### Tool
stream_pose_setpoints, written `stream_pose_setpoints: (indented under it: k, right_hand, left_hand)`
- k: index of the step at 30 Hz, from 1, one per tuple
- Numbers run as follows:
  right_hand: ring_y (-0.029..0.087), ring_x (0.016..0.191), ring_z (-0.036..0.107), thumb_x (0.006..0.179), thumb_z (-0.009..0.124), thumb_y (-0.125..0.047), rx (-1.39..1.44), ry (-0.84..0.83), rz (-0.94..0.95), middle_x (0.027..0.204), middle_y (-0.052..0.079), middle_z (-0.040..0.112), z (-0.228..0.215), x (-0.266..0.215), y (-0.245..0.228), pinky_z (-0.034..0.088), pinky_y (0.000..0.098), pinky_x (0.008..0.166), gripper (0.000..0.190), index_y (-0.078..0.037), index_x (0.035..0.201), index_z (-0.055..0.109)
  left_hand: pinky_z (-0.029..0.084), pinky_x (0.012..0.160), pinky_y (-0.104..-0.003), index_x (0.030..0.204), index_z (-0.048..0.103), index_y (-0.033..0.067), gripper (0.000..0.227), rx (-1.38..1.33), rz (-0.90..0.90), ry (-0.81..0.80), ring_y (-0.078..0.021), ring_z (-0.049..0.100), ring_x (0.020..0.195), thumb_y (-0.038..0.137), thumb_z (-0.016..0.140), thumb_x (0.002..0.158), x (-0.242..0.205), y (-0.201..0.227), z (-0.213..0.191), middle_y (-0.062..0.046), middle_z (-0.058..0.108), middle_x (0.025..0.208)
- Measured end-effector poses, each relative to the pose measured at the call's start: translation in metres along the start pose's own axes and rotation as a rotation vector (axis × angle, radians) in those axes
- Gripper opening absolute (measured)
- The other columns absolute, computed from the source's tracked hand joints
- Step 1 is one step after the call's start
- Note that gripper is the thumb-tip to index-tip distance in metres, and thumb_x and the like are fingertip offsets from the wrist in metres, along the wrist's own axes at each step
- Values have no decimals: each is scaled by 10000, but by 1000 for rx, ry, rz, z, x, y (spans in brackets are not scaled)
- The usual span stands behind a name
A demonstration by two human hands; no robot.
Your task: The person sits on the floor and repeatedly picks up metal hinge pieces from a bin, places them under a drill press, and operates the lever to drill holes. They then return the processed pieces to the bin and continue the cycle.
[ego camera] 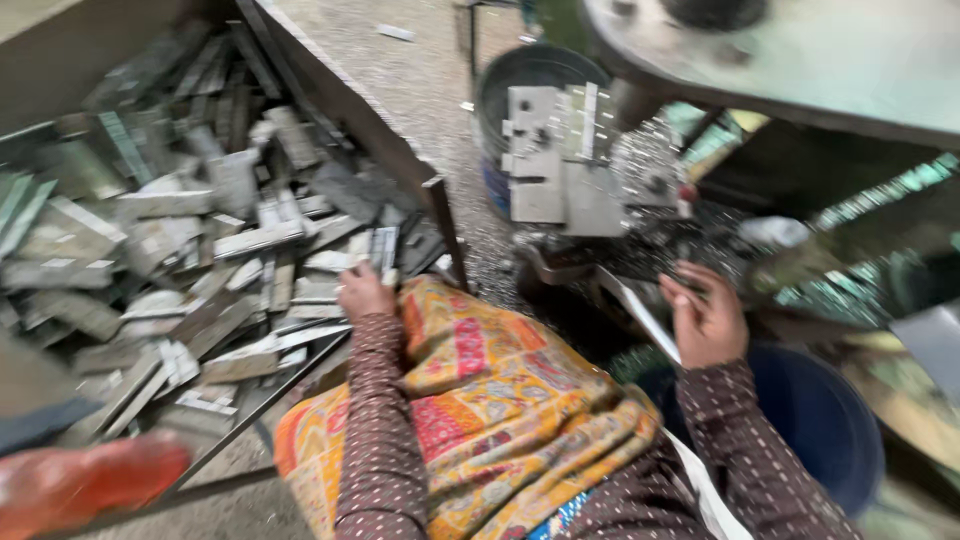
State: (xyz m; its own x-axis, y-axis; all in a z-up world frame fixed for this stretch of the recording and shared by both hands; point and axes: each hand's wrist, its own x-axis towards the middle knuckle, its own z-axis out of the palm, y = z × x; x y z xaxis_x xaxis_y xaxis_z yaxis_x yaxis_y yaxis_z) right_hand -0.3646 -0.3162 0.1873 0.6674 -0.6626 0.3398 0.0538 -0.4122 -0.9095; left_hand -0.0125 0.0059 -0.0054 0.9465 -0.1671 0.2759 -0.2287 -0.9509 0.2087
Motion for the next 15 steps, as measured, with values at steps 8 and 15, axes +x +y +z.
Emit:
stream_pose_setpoints:
  k: [8,15]
  right_hand:
    - [328,1282,638,991,386,142,230,-29,17,1504,173,466,-3,-8,10,550,410,1109,400,43,1379,398]
    - [321,1269,640,949,435,185,247,-16,74,1509,173,454,-4,-11,11,553,403,1099,441,32,1362,408]
  left_hand:
    - [541,825,-500,1154,590,54,319,20,39,45,-406,638,960,57,687,851,-7,-13,0,-193,600,1133]
    - [557,809,-451,1214,560,17,183,0,14,-79,-373,654,945,95,545,1050,-9,-12,8,-215,609,1134]
